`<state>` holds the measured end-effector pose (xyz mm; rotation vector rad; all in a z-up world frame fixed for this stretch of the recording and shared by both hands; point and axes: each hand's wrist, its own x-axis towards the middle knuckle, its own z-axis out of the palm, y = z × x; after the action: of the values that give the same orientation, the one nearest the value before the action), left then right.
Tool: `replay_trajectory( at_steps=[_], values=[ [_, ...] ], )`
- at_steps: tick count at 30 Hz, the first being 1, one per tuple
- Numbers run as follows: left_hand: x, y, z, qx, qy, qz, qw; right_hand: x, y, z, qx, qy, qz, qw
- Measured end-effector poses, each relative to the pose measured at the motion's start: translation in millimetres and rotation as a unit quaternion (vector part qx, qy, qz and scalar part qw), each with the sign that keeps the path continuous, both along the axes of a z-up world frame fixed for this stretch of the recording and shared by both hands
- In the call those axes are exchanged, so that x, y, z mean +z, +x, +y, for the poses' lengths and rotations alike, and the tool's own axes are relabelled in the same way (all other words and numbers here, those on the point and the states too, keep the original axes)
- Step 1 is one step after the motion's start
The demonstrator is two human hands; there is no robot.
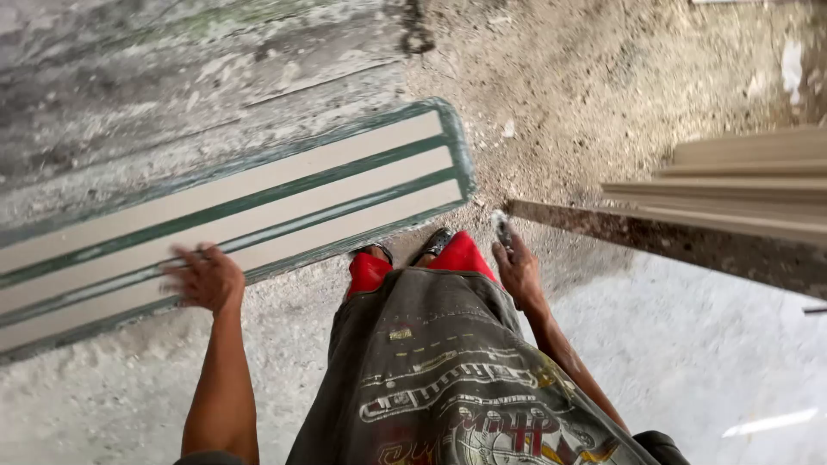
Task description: The person scrubs a striped surface with a small brush, then wipes it with a red cloth. They repeat the scrubbing and wiping process on the same surface.
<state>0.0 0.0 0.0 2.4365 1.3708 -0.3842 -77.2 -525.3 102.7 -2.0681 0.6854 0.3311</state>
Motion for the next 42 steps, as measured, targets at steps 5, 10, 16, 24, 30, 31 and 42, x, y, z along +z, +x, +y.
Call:
replay_trajectory(
  at_steps=[5, 10, 16, 24, 30, 31, 42],
  values=[
    [-113.7, -53.0, -5.4, 0.035, 0.156, -0.088, 0.983, -20.9, 54.2, 46.8, 0.269, -0.153, -0.117, 0.944],
    [-71.4, -22.3, -64.1, 0.102, -0.012, -0.103, 0.989, -41.9, 113.9, 57.1, 0.472, -0.253, -0.035, 0.844],
    [-33.0, -26.1, -88.7, 0.196, -0.126, -0.1, 0.967, -22.3, 165.4, 37.1, 0.631, -0.335, -0.165, 0.68],
    [-132.2, -23.9, -111.4, 0.148, -0.06, -0.29, 0.944, -33.6, 208.4, 97.8, 0.757, -0.245, -0.198, 0.573],
    [-65.5, -9.2, -116.6, 0.241, -0.229, -0.272, 0.903, -24.2, 216.9, 16.4, 0.764, -0.272, -0.223, 0.541],
    [-59.7, -9.9, -114.5, 0.25, -0.231, -0.269, 0.901, -27.8, 217.0, 29.5, 0.77, -0.27, -0.219, 0.536],
    [-69.5, 4.9, -103.9, 0.097, -0.146, -0.191, 0.966, -31.3, 226.6, 31.0, 0.776, -0.333, -0.212, 0.492]
  ],
)
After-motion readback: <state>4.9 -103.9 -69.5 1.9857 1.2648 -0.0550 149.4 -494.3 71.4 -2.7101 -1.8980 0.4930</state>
